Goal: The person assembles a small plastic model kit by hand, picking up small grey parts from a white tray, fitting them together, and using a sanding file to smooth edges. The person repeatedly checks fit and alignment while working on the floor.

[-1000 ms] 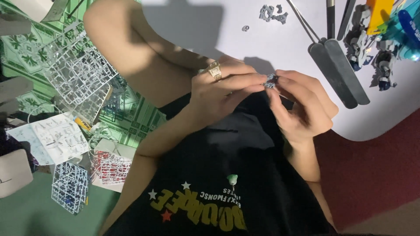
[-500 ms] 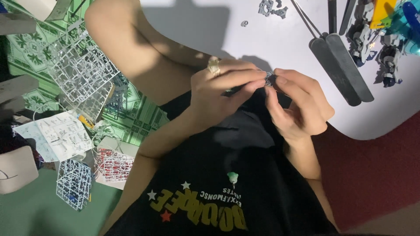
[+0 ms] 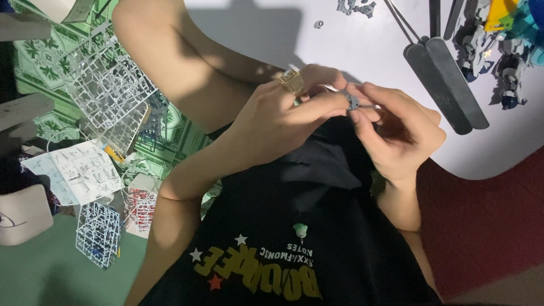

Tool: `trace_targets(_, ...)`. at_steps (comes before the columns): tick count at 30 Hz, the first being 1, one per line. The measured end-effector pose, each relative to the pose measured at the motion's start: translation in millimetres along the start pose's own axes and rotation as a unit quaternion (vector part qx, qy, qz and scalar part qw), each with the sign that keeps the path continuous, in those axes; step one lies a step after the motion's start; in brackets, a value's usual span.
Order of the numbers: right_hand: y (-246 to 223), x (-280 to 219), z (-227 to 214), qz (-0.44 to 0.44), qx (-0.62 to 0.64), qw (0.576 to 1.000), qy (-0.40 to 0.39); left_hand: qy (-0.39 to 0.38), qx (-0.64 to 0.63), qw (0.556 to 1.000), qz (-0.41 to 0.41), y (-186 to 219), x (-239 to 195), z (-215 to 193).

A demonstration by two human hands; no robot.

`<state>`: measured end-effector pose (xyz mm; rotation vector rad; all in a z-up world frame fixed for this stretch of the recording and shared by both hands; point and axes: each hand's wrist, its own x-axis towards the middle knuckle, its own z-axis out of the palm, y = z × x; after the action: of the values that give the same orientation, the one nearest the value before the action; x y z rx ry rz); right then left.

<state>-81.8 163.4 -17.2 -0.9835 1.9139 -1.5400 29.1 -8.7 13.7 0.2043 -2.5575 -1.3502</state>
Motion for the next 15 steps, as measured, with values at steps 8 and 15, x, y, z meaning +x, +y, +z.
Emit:
trace_targets(8,5.3,-2.3,-2.1,0.003,0.025,1.0,-0.008,0.014,-0.058,0.998,-0.01,-2.3,-1.0,4.9)
trace_targets(15,9.9,1.3,-3.7,-0.045,0.067,0.997,-0.014,0.047,-0.151,0.986,-0.053,-7.5,-6.1,13.1)
